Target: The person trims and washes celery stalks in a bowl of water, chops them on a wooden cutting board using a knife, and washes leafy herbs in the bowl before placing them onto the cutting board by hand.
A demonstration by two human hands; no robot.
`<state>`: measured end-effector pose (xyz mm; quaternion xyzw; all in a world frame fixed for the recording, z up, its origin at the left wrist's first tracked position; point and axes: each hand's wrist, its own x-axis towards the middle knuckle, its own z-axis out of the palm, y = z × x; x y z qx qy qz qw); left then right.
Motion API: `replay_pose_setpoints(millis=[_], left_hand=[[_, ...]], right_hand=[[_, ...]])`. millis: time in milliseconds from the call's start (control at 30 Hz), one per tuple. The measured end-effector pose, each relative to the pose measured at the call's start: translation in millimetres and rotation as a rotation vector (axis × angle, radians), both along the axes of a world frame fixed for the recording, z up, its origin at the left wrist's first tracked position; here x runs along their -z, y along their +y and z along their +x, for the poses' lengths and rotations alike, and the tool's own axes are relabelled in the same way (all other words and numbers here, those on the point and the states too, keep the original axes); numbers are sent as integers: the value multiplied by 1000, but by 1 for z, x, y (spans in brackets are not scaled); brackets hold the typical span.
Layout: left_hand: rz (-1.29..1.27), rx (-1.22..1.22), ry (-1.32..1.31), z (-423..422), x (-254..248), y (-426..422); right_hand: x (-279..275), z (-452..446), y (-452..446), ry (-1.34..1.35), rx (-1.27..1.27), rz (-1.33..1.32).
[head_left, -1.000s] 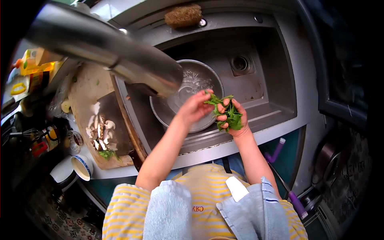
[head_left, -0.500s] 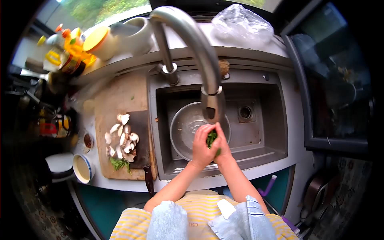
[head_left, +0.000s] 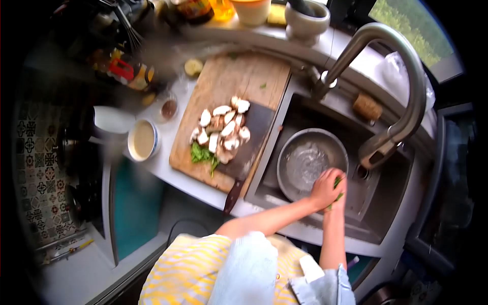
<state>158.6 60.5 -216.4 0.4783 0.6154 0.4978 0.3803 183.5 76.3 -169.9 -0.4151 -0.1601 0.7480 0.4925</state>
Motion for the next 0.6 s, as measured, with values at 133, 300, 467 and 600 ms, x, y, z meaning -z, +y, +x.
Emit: replay_pose_setpoints(millis=[133,300,467,600], left_hand=[[545,24,1,-26,-59,8],[-323,247,83,-15,34,8],[102,15,37,-62,-35,0],[278,-150,47,-125,-84,6]], right_hand=[[-32,-4,-7,191,28,101],[40,-19,-3,-193,-156,-105],[-7,-50,4,63,-54,-119],[-17,-82,14,507,-236,101]])
